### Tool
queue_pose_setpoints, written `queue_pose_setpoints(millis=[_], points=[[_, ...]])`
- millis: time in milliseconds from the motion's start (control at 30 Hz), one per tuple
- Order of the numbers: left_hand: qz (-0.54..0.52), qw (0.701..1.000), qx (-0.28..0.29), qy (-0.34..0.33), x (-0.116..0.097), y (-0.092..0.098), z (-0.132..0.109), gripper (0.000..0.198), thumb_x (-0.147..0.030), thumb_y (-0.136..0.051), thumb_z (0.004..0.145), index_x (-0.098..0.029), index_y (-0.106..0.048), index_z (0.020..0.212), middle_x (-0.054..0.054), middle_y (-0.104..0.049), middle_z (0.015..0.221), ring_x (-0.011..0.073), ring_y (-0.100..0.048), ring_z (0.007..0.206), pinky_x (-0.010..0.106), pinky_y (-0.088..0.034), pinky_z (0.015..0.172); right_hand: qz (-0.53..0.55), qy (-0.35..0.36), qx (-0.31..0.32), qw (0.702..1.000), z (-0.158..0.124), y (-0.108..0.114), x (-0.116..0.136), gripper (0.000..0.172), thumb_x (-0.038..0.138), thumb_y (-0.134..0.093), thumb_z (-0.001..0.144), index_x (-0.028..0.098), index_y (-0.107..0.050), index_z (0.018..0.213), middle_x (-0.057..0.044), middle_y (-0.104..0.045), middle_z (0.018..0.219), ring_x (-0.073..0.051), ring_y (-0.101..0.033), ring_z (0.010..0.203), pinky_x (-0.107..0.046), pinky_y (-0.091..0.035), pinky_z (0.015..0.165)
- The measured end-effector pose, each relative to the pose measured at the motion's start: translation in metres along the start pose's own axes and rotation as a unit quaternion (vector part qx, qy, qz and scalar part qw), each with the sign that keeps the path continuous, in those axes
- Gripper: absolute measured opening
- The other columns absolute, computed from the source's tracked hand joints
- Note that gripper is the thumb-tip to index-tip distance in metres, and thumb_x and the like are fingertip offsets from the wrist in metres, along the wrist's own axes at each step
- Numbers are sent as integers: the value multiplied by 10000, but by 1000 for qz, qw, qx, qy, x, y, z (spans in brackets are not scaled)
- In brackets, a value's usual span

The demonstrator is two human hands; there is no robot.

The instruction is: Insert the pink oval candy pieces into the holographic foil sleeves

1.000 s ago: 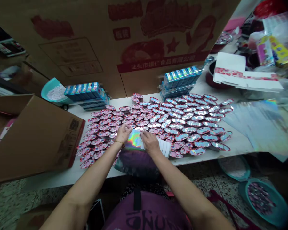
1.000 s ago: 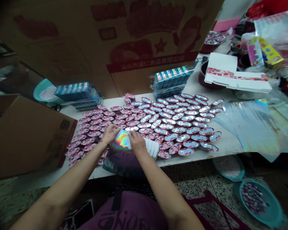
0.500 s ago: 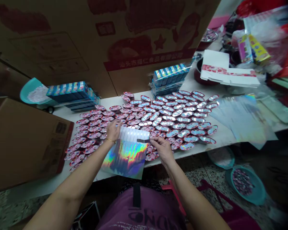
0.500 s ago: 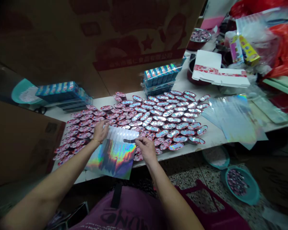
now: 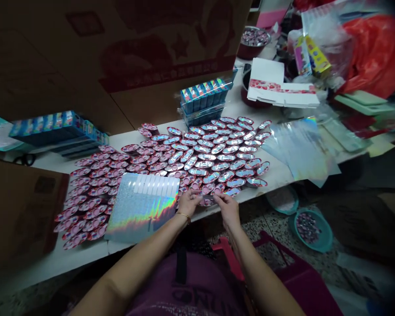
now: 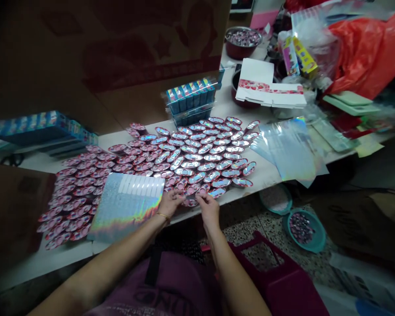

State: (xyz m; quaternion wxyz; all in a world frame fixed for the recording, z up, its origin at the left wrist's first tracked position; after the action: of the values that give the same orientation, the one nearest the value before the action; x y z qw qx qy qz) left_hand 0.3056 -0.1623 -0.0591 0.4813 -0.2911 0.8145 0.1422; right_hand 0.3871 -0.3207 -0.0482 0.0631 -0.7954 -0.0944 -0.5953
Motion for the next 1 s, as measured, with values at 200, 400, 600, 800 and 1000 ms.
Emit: queue_pose_setpoints(millis=[200,400,600,800,1000], points=[[16,997,-76,-1,19,-37,12,320,-103,-587,576,-134,-521,887,-90,-483,460,67,-478,414,166,-375,436,-218,168,35,961,43,20,30,216,376,-570,708,179,-657,715,-29,-593,728,-154,-523,728,-284,-397,715],[120,985,-125,10,27,-45,10,325,-120,-552,624,-145,-522,946,-63,-536,517,75,-511,393,178,-386,441,-362,232,91,898,62,14,34,182,333,-534,758,202,-660,751,-35,-586,781,-171,-499,802,-294,-355,736],[183,973,-140,24,27,-48,8,313,-136,-534,653,-157,-533,965,-25,-609,580,100,-566,441,199,-421,501,-454,255,127,844,68,1,38,153,291,-523,780,210,-651,757,-34,-577,810,-173,-470,824,-291,-300,725],[268,950,-160,22,25,-47,13,250,-155,-566,649,-162,-552,899,3,-633,617,137,-608,590,231,-441,599,-516,254,135,807,68,-7,38,141,285,-527,773,210,-643,743,-37,-578,828,-176,-451,806,-296,-262,679],[265,950,-161,35,21,-47,12,265,-139,-581,639,-157,-548,901,21,-644,671,129,-606,570,215,-435,571,-521,201,103,823,77,-3,37,123,252,-570,718,202,-573,830,-18,-591,813,-169,-477,775,-285,-261,652]])
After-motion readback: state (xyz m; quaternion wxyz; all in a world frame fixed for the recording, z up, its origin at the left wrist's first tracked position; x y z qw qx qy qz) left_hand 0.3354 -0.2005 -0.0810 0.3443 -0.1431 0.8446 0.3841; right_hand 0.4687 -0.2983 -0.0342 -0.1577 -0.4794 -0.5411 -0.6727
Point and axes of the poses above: each hand's wrist, its own z-axis towards the middle knuckle, its own y-axis out of the back of the hand, x = y × z, the point moved 10 cm from there along z, towards the middle knuckle
